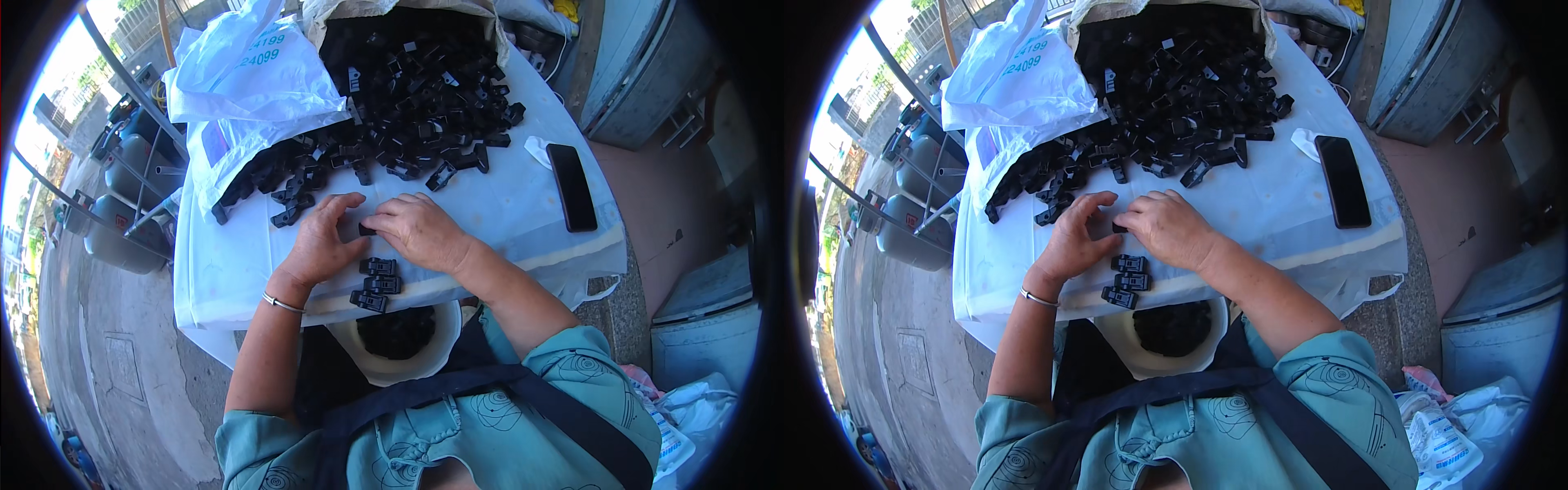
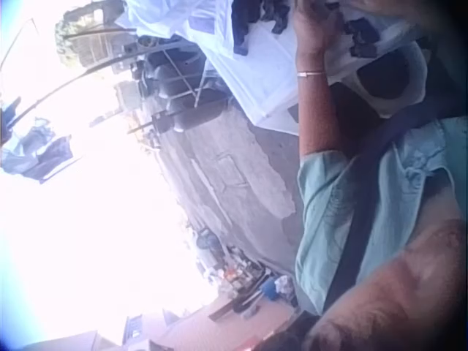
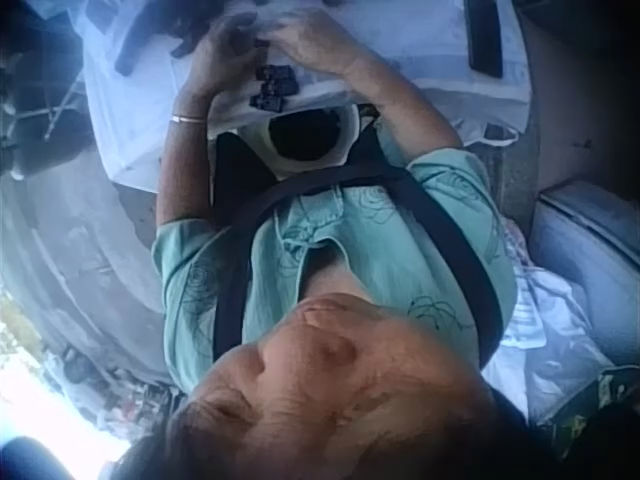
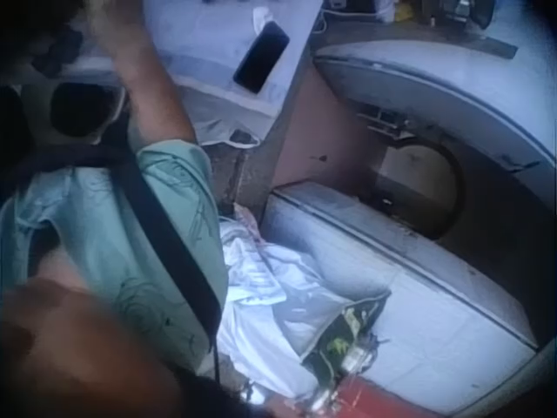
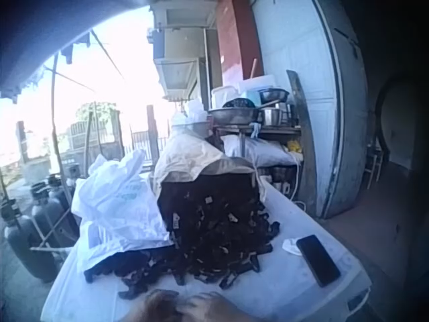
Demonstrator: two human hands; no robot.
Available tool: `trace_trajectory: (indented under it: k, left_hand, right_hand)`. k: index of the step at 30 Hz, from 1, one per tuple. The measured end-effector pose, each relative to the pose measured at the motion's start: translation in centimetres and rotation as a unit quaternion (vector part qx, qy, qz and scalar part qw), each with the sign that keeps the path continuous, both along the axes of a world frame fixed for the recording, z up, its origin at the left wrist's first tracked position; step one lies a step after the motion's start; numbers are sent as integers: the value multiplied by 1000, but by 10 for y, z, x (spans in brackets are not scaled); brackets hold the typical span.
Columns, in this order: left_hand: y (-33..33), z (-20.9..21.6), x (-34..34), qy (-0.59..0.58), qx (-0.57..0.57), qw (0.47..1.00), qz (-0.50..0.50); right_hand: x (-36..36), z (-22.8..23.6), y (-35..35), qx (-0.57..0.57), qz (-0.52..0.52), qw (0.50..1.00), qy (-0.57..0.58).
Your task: Sorting small black plastic components from a pile on a table into a container.
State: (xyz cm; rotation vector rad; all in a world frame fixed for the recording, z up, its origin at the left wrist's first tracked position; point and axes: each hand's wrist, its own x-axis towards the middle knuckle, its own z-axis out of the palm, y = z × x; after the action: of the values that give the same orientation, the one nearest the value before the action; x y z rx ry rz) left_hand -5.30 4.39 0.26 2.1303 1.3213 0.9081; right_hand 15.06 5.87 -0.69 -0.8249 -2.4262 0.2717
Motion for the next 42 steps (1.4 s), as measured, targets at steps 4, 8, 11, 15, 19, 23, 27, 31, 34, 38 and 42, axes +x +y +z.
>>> trace_trajectory:
  k: [4, 8, 11, 15, 19, 23, 27, 31, 34, 38, 42]
  left_hand:
    - [16, 7, 2, 31, 20, 999, 13]
    - [40, 12, 22, 290, 68, 948, 111]
    - [48, 12, 31, 310, 110, 939, 106]
    - [39, 0, 20, 251, 204, 945, 54]
    - [14, 10, 11, 168, 21, 984, 45]
    - [4, 4, 0, 125, 43, 990, 55]
    - [-10, 15, 13, 115, 41, 985, 125]
    - [-8, 2, 11, 94, 54, 991, 84]
    - [-5, -2, 11, 68, 34, 995, 64]
    - [-6, -2, 18, 14, -37, 998, 38]
    - [-5, -8, 17, -37, -61, 997, 42]
  right_hand:
    - [3, 1, -8, 3, 1, 1000, 3]
    - [5, 14, -2, -112, -70, 990, 48]
    - [9, 8, 21, 123, -236, 964, -19]
    - [8, -3, 25, 83, -235, 961, -122]
    - [22, 6, 17, 91, -167, 980, -55]
    - [29, 41, 12, -44, -161, 981, -102]
    - [24, 21, 16, 38, -211, 967, -135]
    - [18, 18, 8, -38, -241, 963, -117]
    - [30, 21, -3, -90, -169, 975, -109]
    - [28, 11, 2, -82, -66, 993, 55]
    - [4, 0, 9, 9, 29, 994, 104]
